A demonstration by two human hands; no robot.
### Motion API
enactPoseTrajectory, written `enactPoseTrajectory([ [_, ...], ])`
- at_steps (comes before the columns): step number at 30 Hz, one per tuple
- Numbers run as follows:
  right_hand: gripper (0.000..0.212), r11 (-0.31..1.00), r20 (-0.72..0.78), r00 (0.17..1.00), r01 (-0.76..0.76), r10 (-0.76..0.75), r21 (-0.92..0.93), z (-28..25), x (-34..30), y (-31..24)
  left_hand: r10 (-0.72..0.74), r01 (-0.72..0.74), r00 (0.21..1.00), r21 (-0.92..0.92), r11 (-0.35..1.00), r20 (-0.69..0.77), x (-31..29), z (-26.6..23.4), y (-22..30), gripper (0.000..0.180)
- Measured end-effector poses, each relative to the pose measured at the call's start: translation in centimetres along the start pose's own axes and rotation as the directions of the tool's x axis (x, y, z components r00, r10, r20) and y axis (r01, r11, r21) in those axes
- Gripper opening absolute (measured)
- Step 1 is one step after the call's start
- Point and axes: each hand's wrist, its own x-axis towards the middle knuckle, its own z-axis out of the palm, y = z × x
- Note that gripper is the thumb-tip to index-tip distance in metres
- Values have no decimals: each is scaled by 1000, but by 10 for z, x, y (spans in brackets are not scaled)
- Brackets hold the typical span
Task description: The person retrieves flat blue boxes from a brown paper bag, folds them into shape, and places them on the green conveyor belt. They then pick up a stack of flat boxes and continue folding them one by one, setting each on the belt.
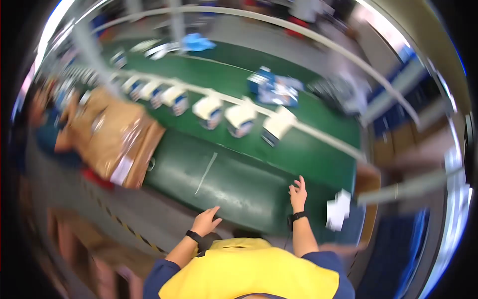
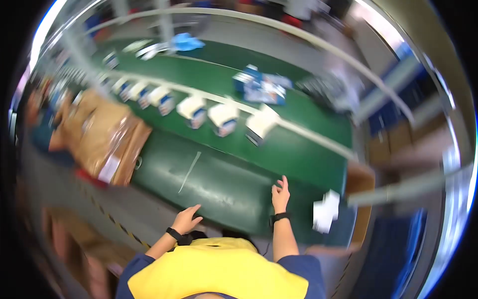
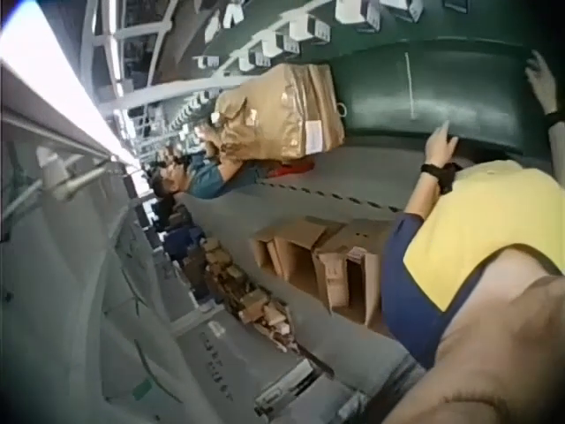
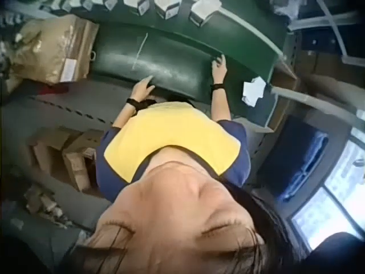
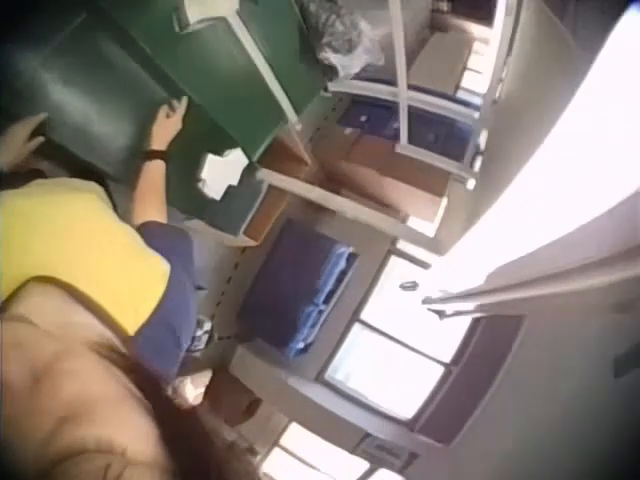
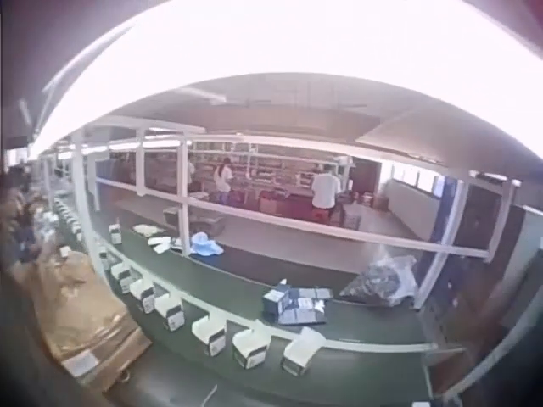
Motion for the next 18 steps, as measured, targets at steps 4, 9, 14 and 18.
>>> enactPoseTrajectory([
  [4, 26, 984, -325, 944, -116, 66, -137, -76, -128, 33, 368, -400, 889, 70, 914, 272, 45, 8, 4, 47],
  [9, 19, 895, -797, 473, -407, 377, 181, -135, -379, 121, 548, -808, 486, 112, 578, 681, 58, 53, 39, 45],
  [14, 22, 359, -676, -80, -798, 733, 484, -49, -619, 164, 439, -908, 231, 30, 418, 868, 27, 128, 96, 48],
  [18, 24, -63, -438, -317, -862, 841, 502, 35, -684, 154, 231, -818, 10, -125, 562, 973, -19, 212, 148, 49],
])
